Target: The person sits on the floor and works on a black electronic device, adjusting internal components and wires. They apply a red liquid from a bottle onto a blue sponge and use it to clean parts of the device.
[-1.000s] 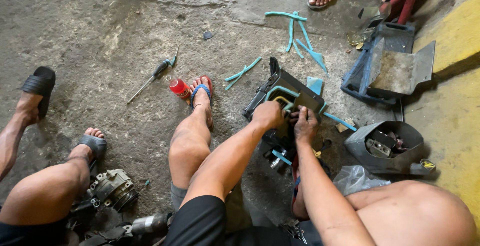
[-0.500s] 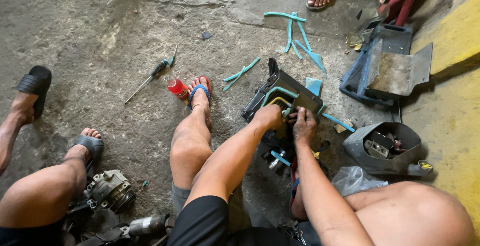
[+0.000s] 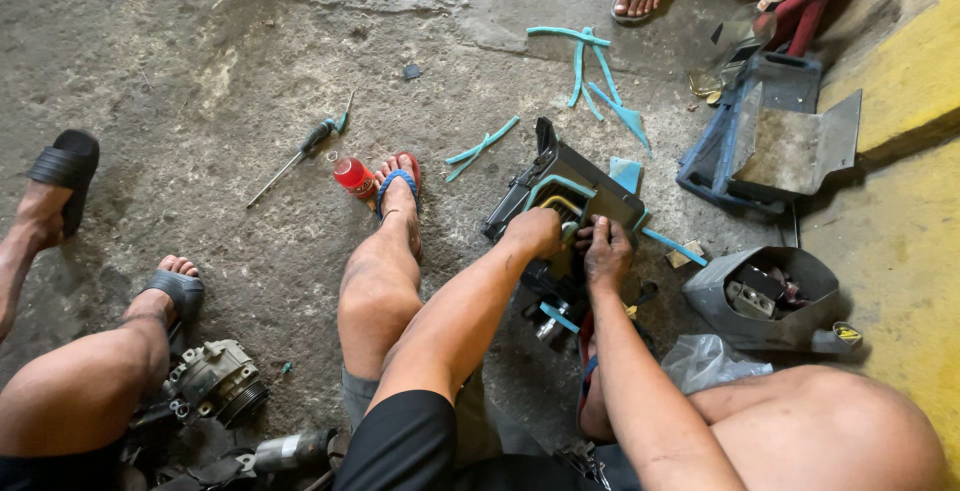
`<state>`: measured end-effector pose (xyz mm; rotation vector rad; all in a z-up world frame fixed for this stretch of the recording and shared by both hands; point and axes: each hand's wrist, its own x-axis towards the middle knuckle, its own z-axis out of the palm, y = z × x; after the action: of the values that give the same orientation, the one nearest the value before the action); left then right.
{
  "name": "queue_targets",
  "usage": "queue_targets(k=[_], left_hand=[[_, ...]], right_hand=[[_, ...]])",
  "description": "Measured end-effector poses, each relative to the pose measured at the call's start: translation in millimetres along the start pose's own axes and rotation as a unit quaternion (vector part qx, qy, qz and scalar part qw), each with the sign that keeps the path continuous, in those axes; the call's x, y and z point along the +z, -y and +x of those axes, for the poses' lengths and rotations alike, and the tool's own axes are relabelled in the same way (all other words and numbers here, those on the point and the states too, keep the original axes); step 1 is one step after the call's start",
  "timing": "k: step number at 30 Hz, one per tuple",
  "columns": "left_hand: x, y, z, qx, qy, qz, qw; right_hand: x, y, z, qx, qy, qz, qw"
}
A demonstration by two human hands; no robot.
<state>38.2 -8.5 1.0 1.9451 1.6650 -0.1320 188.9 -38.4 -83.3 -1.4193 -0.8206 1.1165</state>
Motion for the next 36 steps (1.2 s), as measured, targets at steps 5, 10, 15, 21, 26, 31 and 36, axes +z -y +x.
queue_targets(k=[5,10,15,21,26,31,36], left_hand=[[4,5,2,0.019,0.009,-0.019,1.000],[6,8,5,0.036,0.015,-0.034,0.999],[7,9,5,0.033,0.023,-0.036,0.999],[1,10,3,0.045,-0.028,-0.032,0.998],[2,5,2,0.032,-0.007,-0.021,0.999],[7,5,4,0.029,0.026,0.003,0.999],[5,5,3,0.034,0.043,0.017,0.998]], right_hand=[[0,7,-4,-0.003,0.001,-0.013,1.000],[1,15,-9,0.002,0.001,-0.008,1.000],[2,15,-8,0.009,0.003,0.010,1.000],[0,13,-9,-0.029,-0.006,-0.038,0.999],[-2,14,-10,-0.023,0.006,-0.044,0.999],[-2,5,-7,-0.012,0.013,-0.036,0.999],[-5,-12,0,-0.010,0.027,-0.019,0.999]])
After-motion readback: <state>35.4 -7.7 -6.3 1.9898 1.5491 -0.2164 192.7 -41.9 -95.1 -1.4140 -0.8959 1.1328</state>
